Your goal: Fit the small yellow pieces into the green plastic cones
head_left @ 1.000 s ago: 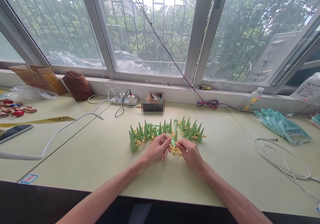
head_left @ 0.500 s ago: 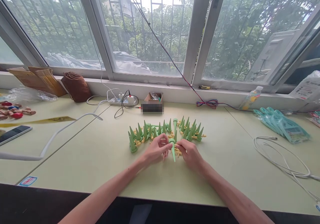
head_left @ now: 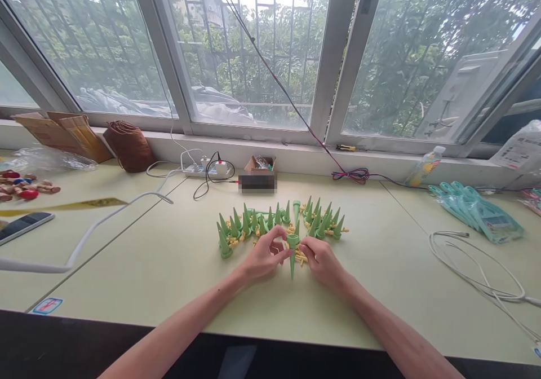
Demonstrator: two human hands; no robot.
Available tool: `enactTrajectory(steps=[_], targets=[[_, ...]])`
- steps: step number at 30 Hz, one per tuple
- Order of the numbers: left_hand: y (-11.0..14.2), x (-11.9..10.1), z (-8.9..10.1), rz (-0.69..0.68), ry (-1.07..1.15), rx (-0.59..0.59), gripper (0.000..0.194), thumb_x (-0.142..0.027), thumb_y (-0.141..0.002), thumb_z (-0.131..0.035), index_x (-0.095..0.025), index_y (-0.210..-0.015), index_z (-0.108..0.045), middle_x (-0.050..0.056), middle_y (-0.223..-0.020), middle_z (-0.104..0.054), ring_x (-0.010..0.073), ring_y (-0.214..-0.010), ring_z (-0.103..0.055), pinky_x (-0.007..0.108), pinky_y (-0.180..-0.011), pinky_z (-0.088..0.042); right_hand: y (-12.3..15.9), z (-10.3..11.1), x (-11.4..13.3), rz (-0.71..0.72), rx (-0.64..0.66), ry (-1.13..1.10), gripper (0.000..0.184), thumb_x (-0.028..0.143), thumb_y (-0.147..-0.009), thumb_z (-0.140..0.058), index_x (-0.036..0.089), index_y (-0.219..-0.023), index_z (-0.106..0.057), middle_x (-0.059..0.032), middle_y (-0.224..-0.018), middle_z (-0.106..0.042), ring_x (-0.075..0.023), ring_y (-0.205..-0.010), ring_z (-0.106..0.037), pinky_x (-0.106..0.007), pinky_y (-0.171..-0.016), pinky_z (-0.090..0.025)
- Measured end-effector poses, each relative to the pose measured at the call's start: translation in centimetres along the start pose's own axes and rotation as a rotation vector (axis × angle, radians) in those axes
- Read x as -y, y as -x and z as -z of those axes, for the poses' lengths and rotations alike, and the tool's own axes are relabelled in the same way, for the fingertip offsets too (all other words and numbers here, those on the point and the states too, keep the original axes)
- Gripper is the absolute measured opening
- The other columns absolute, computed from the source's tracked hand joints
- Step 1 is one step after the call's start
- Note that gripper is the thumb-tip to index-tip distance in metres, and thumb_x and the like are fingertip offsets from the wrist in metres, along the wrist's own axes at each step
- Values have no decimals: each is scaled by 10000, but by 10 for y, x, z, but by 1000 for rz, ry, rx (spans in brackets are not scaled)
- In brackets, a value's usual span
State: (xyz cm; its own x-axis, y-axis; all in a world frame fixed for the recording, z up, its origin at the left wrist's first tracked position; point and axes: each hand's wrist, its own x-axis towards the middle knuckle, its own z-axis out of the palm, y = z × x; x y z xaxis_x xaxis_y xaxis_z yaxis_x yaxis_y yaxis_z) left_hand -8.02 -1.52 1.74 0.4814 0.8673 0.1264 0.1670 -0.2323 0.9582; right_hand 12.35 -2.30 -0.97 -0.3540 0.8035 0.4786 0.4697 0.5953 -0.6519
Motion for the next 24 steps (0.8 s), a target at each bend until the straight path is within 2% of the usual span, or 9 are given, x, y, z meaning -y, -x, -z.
enactTrajectory(steps=[4, 6, 11, 14, 19, 24], targets=[[0, -1, -1, -47, -64, -27, 267, -345, -854, -647, -214, -946, -434, -92, -542, -492, 97, -499, -511, 213, -538, -410, 0, 1, 2, -9, 3, -24, 309, 269, -1007, -373, 198, -721, -464, 11, -643, -459, -132, -572, -395, -245, -551, -328], [0, 0, -1, -50, -53, -38, 267, -343, -854, -647, -213, -947, -433, -90, -561, -496, 91, -496, -513, 207, -530, -412, 0, 1, 3, -17, -3, -35, 306, 272, -1006, -381, 196, -721, -461, 15, -645, -454, -129, -573, -391, -241, -552, -324], [-2, 3, -3, -9, 73, -36, 327, -409, -850, -648, -224, -956, -400, -23, -877, -586, 60, -507, -549, 175, -443, -395, 0, 0, 5, -30, -36, -46, 298, 287, -1006, -393, 193, -734, -470, 17, -652, -449, -126, -575, -380, -241, -552, -316], [-2, 1, -3, 27, 102, -16, 364, -444, -842, -656, -229, -1008, -413, -5, -940, -573, 62, -522, -563, 169, -414, -384, 0, -1, 6, -27, -46, -63, 284, 288, -1006, -399, 190, -752, -480, 12, -670, -473, -127, -588, -400, -240, -564, -324], [-2, -3, -4, 27, 72, -1, 359, -435, -859, -640, -205, -1076, -471, -31, -777, -560, 65, -502, -532, 192, -474, -423, 0, -2, 6, -21, -52, -67, 290, 285, -1006, -397, 194, -738, -461, 18, -659, -456, -124, -579, -388, -240, -558, -315], [-2, 2, -4, -59, -32, -33, 335, -376, -860, -647, -192, -1102, -509, -59, -655, -533, 76, -507, -524, 201, -513, -443, -1, -1, 6, -18, -36, -58, 293, 277, -1006, -392, 197, -727, -430, 23, -656, -439, -120, -575, -377, -239, -555, -309]])
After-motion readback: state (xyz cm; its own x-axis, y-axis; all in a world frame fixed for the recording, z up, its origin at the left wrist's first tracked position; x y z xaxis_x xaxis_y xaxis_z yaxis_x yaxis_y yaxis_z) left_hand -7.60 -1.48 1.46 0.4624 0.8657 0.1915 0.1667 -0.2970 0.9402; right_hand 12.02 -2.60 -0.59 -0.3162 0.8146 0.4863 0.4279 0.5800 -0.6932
